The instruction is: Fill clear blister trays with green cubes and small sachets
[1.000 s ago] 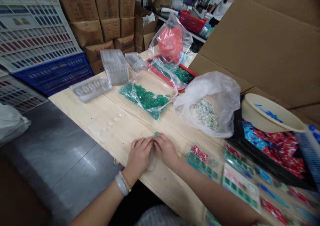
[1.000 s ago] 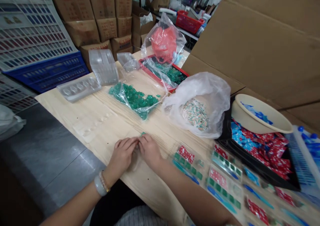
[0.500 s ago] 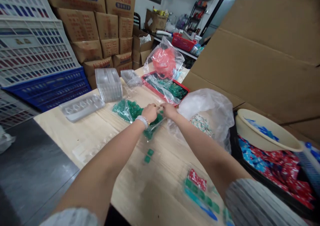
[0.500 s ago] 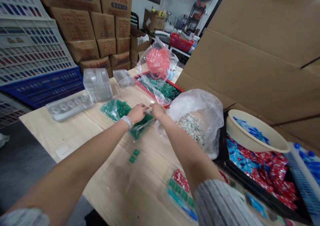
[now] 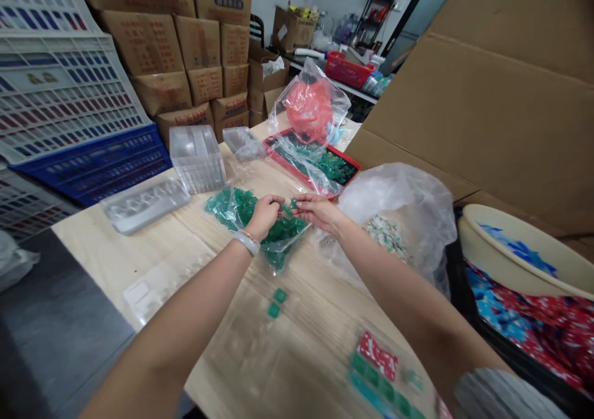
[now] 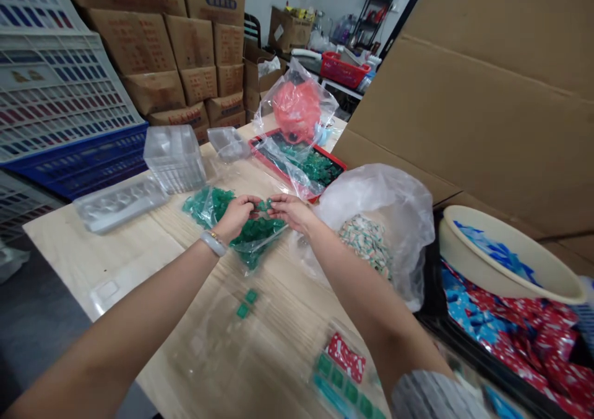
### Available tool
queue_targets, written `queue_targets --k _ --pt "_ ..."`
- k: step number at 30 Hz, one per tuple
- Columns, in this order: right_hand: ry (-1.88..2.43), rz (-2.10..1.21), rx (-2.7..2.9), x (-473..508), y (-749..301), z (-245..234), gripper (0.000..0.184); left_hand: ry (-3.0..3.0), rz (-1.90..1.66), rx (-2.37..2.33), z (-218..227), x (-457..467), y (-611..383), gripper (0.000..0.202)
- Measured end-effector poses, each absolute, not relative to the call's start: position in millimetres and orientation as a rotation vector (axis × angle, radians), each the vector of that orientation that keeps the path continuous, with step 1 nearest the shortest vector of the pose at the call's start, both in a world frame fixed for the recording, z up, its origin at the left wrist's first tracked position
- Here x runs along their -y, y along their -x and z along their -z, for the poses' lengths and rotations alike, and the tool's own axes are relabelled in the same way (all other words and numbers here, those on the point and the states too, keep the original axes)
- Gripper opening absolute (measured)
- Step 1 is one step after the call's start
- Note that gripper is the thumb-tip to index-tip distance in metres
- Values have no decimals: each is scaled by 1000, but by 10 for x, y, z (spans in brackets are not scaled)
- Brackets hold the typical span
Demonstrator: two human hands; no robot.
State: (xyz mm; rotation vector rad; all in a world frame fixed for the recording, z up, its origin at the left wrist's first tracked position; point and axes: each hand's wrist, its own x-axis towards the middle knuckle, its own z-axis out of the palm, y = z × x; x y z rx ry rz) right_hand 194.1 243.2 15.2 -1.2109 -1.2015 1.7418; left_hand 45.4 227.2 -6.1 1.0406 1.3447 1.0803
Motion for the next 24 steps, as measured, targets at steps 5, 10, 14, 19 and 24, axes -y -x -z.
queue_targets --k 5,10,14,19,24 --pt "1125 -1877 1005 -2292 -1899 -226 14 -1214 -1153 -1336 3 -2191 -403 32" --pt "1138 -1825 1093 -2201 -1831 -222 15 -1237 -1115 -1188 -69 -2027 -386 18" --pt "1248 -1632 1265 -2101 -1741 -313 25 -942 -1054 -1060 -171 -1874 -373 9" --pt "1131 -1610 1361 -1932 -1679 -500 29 -583 -898 -741 -314 -1700 -219 6" --pt "927 -1864 1234 -1690 -1622 -561 28 -471 -761 -472 -285 -1495 -127 11"
